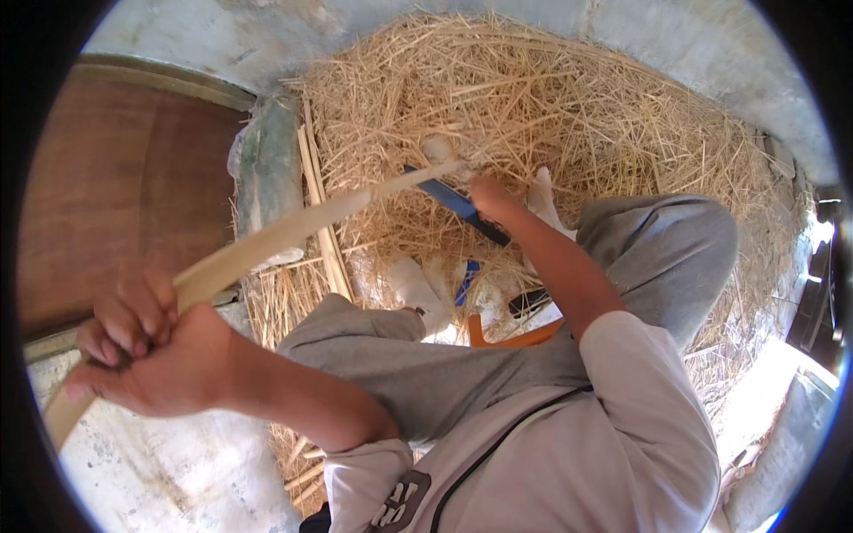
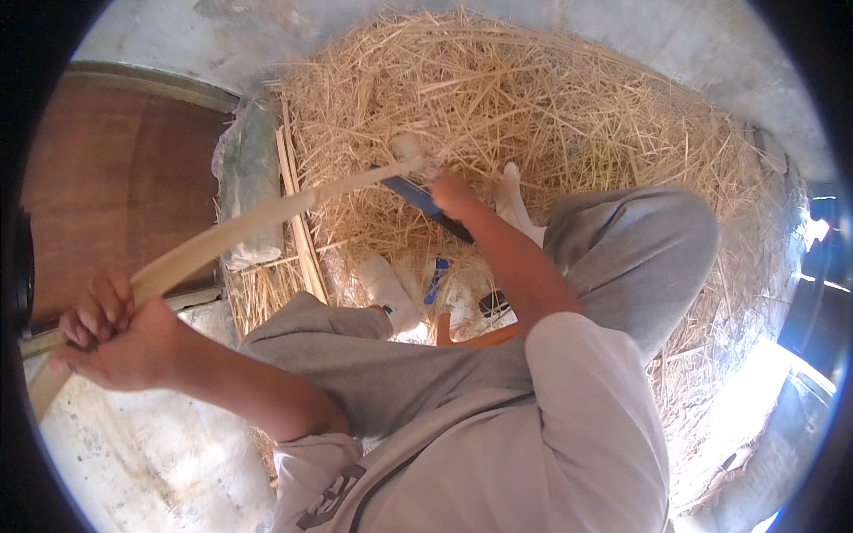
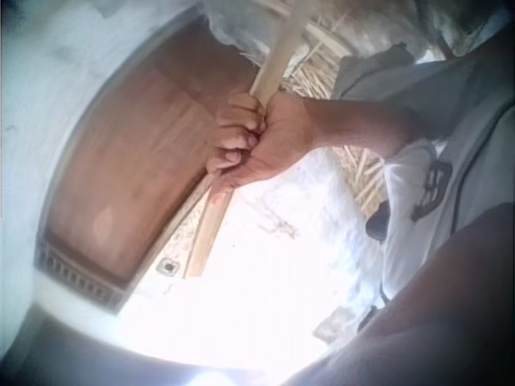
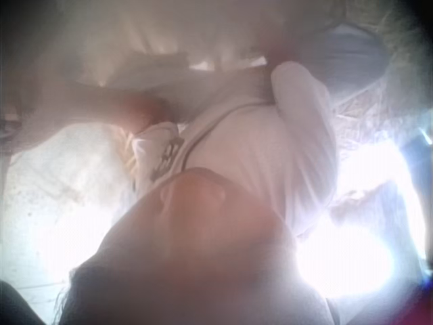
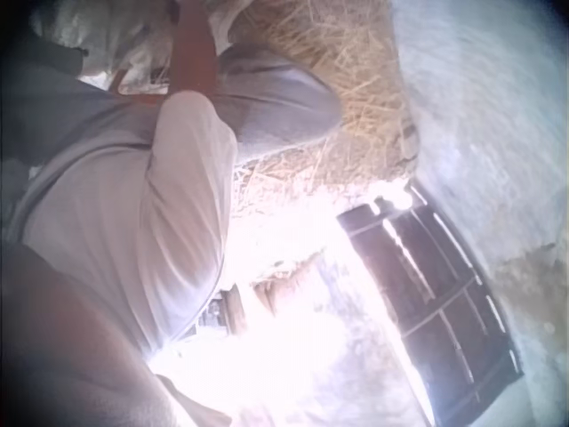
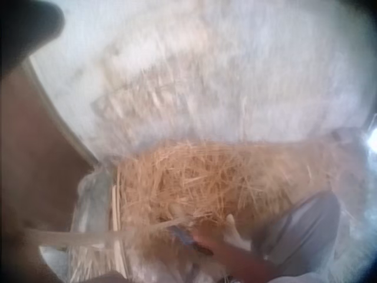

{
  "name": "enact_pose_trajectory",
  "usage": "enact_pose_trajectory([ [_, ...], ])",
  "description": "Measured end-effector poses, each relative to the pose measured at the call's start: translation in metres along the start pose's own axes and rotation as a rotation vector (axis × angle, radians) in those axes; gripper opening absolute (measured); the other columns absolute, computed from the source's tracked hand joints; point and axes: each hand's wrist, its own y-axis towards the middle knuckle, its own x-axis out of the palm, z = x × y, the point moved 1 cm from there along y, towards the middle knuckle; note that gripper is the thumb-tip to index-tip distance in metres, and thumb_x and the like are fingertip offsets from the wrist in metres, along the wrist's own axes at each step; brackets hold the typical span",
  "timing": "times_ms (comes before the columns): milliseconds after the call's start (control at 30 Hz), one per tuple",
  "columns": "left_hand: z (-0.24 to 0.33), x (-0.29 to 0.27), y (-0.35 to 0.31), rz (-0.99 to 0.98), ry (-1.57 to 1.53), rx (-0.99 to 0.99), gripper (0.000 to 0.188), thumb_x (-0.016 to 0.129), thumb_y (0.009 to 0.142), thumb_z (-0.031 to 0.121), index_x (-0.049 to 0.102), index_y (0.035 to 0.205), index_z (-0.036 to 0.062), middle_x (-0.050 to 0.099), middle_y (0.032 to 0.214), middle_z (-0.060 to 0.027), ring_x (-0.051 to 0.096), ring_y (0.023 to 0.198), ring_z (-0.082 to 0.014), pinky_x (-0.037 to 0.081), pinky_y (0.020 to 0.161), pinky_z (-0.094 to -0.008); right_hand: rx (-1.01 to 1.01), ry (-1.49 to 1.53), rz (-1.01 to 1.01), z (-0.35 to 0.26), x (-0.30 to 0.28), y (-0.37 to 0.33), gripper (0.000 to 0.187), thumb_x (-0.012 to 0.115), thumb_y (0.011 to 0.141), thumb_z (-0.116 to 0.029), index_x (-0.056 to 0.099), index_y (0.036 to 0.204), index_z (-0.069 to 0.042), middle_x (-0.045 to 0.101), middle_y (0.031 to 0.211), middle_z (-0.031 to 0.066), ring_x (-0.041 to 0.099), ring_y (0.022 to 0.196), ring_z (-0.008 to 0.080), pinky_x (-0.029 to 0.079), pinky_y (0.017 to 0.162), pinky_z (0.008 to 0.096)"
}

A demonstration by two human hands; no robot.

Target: The person sits on a straw-covered floor and uses a machete to split and shave a long bamboo strip. They then switch to a utility knife to further refine the strip's edges and smooth its surface.

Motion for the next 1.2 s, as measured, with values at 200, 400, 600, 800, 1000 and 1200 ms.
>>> enact_pose_trajectory([
  [200,0.047,-0.05,0.02,0.135,0.029,0.146,0.049,0.05,0.102,0.05,0.04,0.07,0.0149,0.03,0.058,0.0035,0.021,0.049,-0.0099,0.017,0.048,-0.0264,0.081,0.476,0.06,0.047,0.008,-0.014,0.061,0.045,0.101,-0.057,0.047,0.065,-0.008,0.052,0.063,0.0094,0.052,0.056,0.0209,0.041,0.051,0.0371],
  [400,0.069,-0.072,0.007,0.107,-0.112,0.181,0.05,0.04,0.105,0.051,0.041,0.072,0.0131,0.032,0.06,0.0016,0.03,0.052,-0.0112,0.035,0.051,-0.0283,0.014,1.245,0.003,-0.089,-0.054,-0.081,0.055,0.054,0.096,-0.062,0.045,0.07,-0.015,0.057,0.07,0.0047,0.057,0.065,0.0149,0.045,0.052,0.0302],
  [600,0.025,-0.024,-0.079,0.52,0.227,-0.08,0.056,0.033,0.105,0.054,0.056,0.108,0.0029,0.061,0.084,-0.0094,0.062,0.081,-0.0221,0.054,0.088,-0.0415,-0.258,1.667,0.039,-0.135,-0.141,-0.107,0.032,0.078,0.088,-0.033,0.062,0.101,-0.008,0.063,0.088,0.0051,0.063,0.083,0.0151,0.05,0.062,0.032],
  [800,0.104,-0.063,-0.171,-0.818,0.615,-1.306,0.049,0.052,0.102,0.042,0.058,0.132,0.004,0.068,0.115,-0.0199,0.068,0.103,-0.0283,0.052,0.093,-0.0425,-0.303,1.369,0.165,-0.12,-0.188,-0.119,0.032,0.083,0.083,-0.026,0.054,0.076,-0.014,0.06,0.083,0.0039,0.057,0.07,0.0122,0.046,0.051,0.028],
  [1000,0.079,-0.009,-0.125,-1.273,0.773,-0.826,0.05,0.07,0.092,0.035,0.061,0.129,0.0017,0.072,0.094,-0.0191,0.07,0.088,-0.0357,0.054,0.083,-0.0429,-0.434,1.06,0.033,-0.141,-0.209,-0.158,0.045,0.083,0.083,-0.026,0.041,0.069,-0.018,0.06,0.083,0.0044,0.055,0.068,0.0109,0.048,0.051,0.0279],
  [1200,-0.071,0.033,-0.135,-0.933,0.373,-1.099,0.033,0.062,0.1,0.027,0.055,0.114,-0.0018,0.067,0.089,-0.0091,0.068,0.08,-0.0181,0.055,0.073,-0.0321,-0.487,0.802,-0.004,-0.163,-0.209,-0.168,0.029,0.075,0.091,-0.03,0.054,0.082,-0.011,0.059,0.078,0.0028,0.053,0.059,0.0098,0.044,0.045,0.0274],
])
